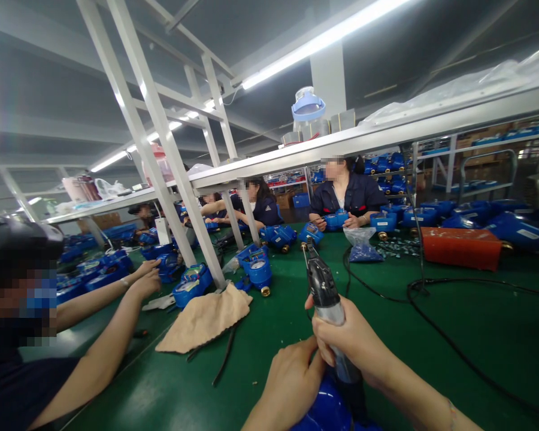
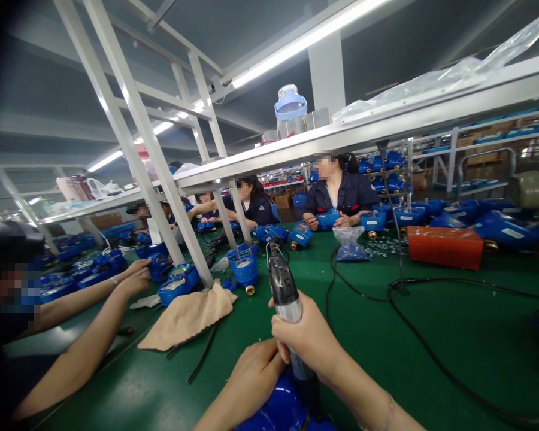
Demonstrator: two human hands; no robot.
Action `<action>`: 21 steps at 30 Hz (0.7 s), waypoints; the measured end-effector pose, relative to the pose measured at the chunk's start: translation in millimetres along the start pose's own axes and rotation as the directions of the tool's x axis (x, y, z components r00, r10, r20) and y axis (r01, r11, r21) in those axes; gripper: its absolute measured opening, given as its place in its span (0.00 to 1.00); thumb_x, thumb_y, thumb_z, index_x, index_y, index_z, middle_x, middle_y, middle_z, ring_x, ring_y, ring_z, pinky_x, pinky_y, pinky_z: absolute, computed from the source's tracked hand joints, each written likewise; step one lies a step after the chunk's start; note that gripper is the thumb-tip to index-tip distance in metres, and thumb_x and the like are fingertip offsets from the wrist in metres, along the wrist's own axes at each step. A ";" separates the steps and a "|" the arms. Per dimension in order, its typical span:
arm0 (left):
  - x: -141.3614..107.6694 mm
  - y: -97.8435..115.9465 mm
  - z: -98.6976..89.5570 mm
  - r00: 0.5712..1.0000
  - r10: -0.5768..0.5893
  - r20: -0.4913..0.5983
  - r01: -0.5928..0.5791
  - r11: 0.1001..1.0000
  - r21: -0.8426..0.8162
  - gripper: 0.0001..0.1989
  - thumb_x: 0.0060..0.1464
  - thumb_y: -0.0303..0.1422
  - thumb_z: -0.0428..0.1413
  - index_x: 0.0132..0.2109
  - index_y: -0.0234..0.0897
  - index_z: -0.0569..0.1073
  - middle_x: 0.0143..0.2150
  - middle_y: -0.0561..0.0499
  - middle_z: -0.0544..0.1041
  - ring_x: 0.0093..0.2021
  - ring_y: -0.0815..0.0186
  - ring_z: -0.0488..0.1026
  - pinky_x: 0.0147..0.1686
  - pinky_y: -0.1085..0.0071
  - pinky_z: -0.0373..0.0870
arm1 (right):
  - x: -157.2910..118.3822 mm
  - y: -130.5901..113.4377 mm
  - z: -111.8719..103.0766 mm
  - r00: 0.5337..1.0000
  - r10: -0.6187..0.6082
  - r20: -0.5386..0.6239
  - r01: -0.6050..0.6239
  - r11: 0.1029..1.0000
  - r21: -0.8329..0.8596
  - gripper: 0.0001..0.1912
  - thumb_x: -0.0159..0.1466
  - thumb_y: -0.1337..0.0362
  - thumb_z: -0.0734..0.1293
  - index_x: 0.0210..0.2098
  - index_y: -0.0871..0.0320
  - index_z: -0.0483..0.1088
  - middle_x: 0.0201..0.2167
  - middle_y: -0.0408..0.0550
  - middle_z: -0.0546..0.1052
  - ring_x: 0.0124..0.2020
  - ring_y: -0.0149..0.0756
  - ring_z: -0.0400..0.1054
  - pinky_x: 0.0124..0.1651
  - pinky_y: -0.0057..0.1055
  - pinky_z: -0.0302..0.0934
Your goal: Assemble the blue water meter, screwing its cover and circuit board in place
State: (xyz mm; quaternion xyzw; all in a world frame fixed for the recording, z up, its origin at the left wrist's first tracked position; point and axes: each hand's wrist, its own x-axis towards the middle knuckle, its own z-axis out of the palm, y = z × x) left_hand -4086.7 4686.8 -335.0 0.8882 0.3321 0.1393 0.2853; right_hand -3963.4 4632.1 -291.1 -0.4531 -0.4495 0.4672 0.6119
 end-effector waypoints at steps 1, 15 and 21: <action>0.1 0.2 -0.1 1.000 0.002 -0.003 -0.002 1.000 0.000 0.19 0.65 0.40 0.41 0.37 0.41 0.74 0.36 0.54 0.79 0.37 0.62 0.74 0.33 0.71 0.56 | 0.4 0.2 -0.2 1.000 -0.004 0.002 0.004 1.000 0.003 0.17 0.51 0.67 0.63 0.40 0.57 0.58 0.10 0.29 0.62 0.10 0.25 0.53 0.18 0.24 0.51; -1.2 3.5 -3.6 1.000 -0.020 -0.002 0.020 1.000 0.000 0.17 0.64 0.38 0.42 0.38 0.42 0.74 0.37 0.54 0.79 0.37 0.62 0.74 0.34 0.71 0.56 | 3.9 0.1 -3.5 0.999 0.014 0.035 -0.014 1.000 0.009 0.19 0.51 0.65 0.64 0.42 0.57 0.57 0.10 0.30 0.63 0.10 0.26 0.54 0.16 0.25 0.51; -0.4 -3.0 0.1 1.000 -0.024 -0.010 0.025 0.999 0.029 0.20 0.64 0.40 0.41 0.35 0.40 0.74 0.36 0.52 0.79 0.36 0.61 0.74 0.31 0.70 0.54 | 2.9 -7.3 3.2 0.997 0.057 0.047 -0.053 0.995 -0.084 0.19 0.50 0.67 0.62 0.41 0.58 0.59 0.08 0.30 0.63 0.10 0.25 0.54 0.17 0.22 0.50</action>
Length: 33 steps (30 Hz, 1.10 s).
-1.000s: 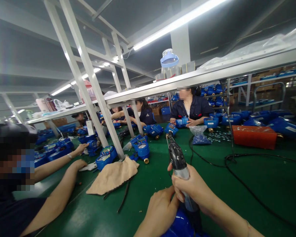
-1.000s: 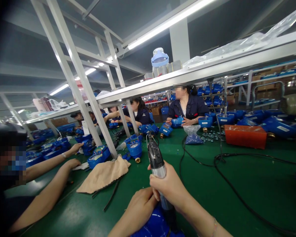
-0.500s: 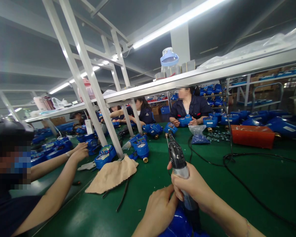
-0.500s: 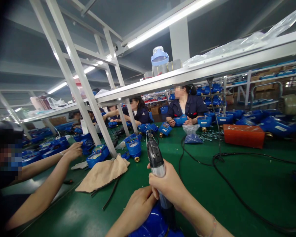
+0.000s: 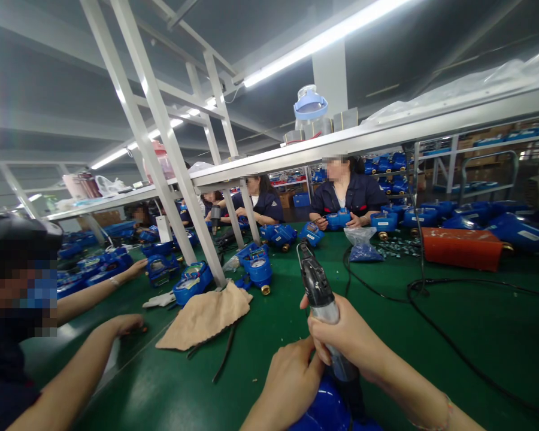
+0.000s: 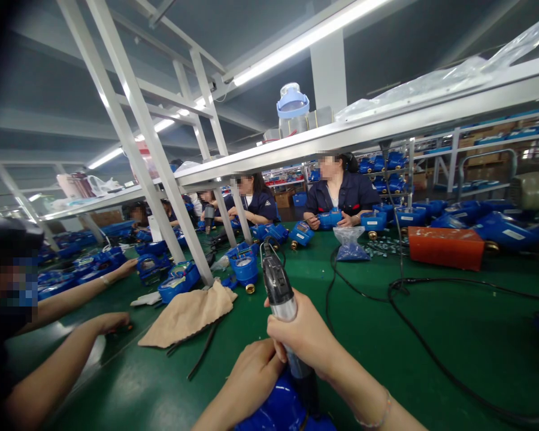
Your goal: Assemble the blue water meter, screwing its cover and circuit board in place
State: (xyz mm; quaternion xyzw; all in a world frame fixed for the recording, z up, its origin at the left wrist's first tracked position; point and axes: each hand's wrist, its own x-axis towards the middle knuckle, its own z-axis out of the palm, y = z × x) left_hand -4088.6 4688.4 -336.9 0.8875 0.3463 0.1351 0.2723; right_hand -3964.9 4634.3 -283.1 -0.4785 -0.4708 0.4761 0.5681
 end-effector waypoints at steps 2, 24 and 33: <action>-0.3 -1.7 1.4 1.000 -0.010 -0.009 0.010 1.000 0.012 0.20 0.63 0.40 0.41 0.34 0.39 0.74 0.35 0.51 0.79 0.36 0.61 0.73 0.31 0.69 0.54 | -1.0 -2.4 3.1 1.000 0.012 0.006 -0.012 1.000 -0.016 0.19 0.49 0.67 0.62 0.41 0.57 0.59 0.08 0.30 0.63 0.10 0.25 0.54 0.17 0.22 0.50; -1.0 1.4 -1.9 1.000 0.000 0.002 0.000 1.000 0.005 0.19 0.62 0.38 0.41 0.33 0.39 0.74 0.35 0.52 0.79 0.36 0.62 0.73 0.32 0.71 0.56 | -0.2 2.6 0.1 0.996 -0.030 0.080 0.027 0.998 0.049 0.19 0.49 0.67 0.62 0.41 0.58 0.60 0.09 0.29 0.62 0.10 0.25 0.54 0.17 0.22 0.49; 0.9 -0.5 1.2 1.000 0.007 0.003 -0.007 1.000 0.002 0.20 0.63 0.38 0.40 0.35 0.39 0.74 0.37 0.52 0.79 0.37 0.62 0.74 0.33 0.71 0.57 | -1.3 2.1 -0.6 0.998 -0.013 0.055 0.010 0.999 0.040 0.13 0.50 0.65 0.63 0.35 0.57 0.59 0.09 0.30 0.62 0.10 0.24 0.53 0.17 0.23 0.49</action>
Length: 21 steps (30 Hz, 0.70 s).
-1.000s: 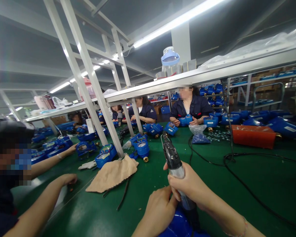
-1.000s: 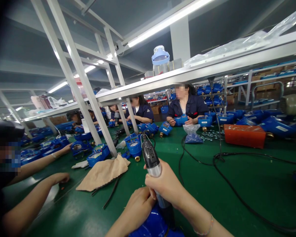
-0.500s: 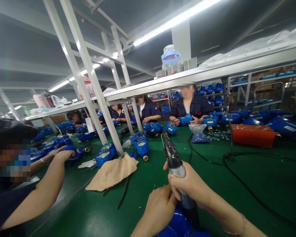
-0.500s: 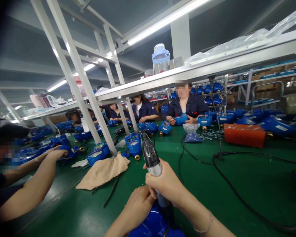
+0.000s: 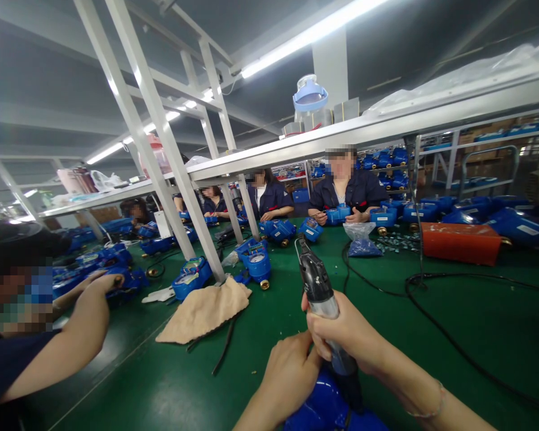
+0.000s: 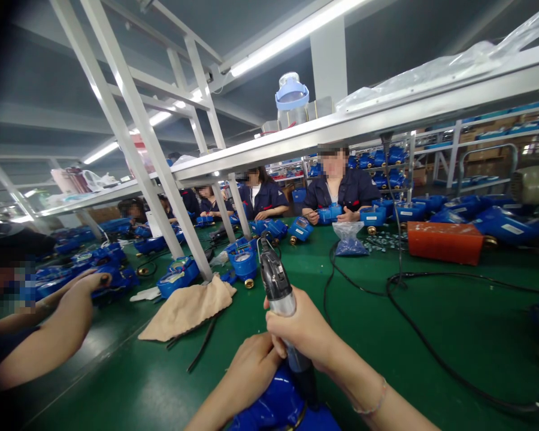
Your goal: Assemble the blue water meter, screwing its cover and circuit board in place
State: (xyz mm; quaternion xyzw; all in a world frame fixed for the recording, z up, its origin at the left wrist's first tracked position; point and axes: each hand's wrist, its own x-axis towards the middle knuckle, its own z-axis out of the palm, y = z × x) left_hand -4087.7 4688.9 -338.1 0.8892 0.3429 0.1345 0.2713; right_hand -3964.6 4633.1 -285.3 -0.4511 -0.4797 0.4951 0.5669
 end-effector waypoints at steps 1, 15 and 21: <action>-0.2 0.3 -0.3 1.000 -0.002 0.000 0.002 1.000 -0.001 0.20 0.63 0.38 0.40 0.35 0.39 0.74 0.37 0.52 0.79 0.37 0.62 0.74 0.33 0.71 0.57 | 0.1 0.4 -0.2 1.000 -0.001 -0.001 0.001 1.000 0.004 0.13 0.50 0.65 0.63 0.35 0.57 0.59 0.09 0.30 0.62 0.10 0.24 0.53 0.17 0.23 0.49; 0.1 0.6 -1.0 1.000 -0.006 0.004 0.006 1.000 -0.006 0.19 0.63 0.38 0.41 0.36 0.39 0.74 0.37 0.51 0.79 0.37 0.62 0.74 0.33 0.70 0.57 | 0.1 2.9 -0.9 1.000 -0.006 -0.026 0.007 1.000 0.017 0.12 0.50 0.66 0.64 0.34 0.56 0.58 0.10 0.30 0.62 0.10 0.24 0.53 0.17 0.23 0.49; -0.3 1.3 -0.9 1.000 -0.011 0.017 0.011 1.000 0.019 0.19 0.63 0.38 0.40 0.36 0.39 0.74 0.37 0.51 0.79 0.37 0.62 0.74 0.33 0.70 0.57 | -0.7 2.1 0.8 1.000 -0.009 -0.026 0.010 1.000 0.019 0.12 0.50 0.65 0.65 0.33 0.56 0.59 0.10 0.29 0.61 0.10 0.23 0.53 0.17 0.23 0.50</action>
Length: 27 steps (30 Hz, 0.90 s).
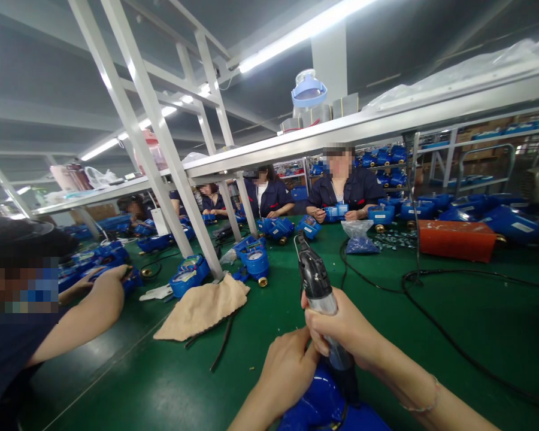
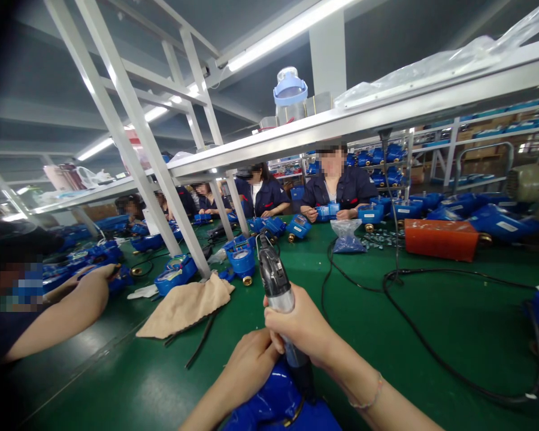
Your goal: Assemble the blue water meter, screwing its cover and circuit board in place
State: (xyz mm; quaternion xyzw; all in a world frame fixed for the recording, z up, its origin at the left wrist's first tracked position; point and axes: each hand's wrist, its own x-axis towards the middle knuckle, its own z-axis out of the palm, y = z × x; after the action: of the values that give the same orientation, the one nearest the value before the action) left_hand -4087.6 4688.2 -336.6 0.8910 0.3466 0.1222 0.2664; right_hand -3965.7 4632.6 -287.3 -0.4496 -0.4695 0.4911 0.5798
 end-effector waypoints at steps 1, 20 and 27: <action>-0.2 0.1 -0.1 1.000 0.001 0.003 -0.001 1.000 0.001 0.19 0.63 0.38 0.40 0.36 0.39 0.74 0.37 0.51 0.79 0.37 0.62 0.74 0.33 0.70 0.57 | 0.2 0.0 0.0 1.000 -0.001 -0.003 0.001 1.000 0.002 0.12 0.50 0.65 0.65 0.33 0.56 0.59 0.10 0.29 0.61 0.10 0.23 0.53 0.17 0.23 0.50; -0.3 -1.1 1.3 1.000 -0.002 0.007 0.002 1.000 0.015 0.19 0.63 0.38 0.40 0.36 0.39 0.74 0.37 0.51 0.79 0.37 0.62 0.74 0.33 0.71 0.57 | 0.9 0.8 -1.7 1.000 -0.011 0.021 0.011 1.000 0.016 0.12 0.50 0.65 0.64 0.33 0.57 0.59 0.11 0.30 0.62 0.10 0.23 0.54 0.17 0.23 0.51; 1.1 -2.5 0.9 1.000 0.023 -0.002 -0.023 1.000 0.001 0.19 0.63 0.38 0.40 0.37 0.39 0.74 0.39 0.51 0.80 0.38 0.61 0.74 0.34 0.71 0.58 | 1.4 3.0 -3.3 1.000 -0.020 0.008 0.020 1.000 0.016 0.15 0.50 0.67 0.63 0.38 0.57 0.60 0.11 0.29 0.62 0.10 0.24 0.55 0.17 0.22 0.49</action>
State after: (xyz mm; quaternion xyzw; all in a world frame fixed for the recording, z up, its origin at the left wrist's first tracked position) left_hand -4087.8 4690.2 -338.7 0.8951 0.3365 0.1259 0.2642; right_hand -3962.8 4634.1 -290.6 -0.4381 -0.4724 0.4909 0.5864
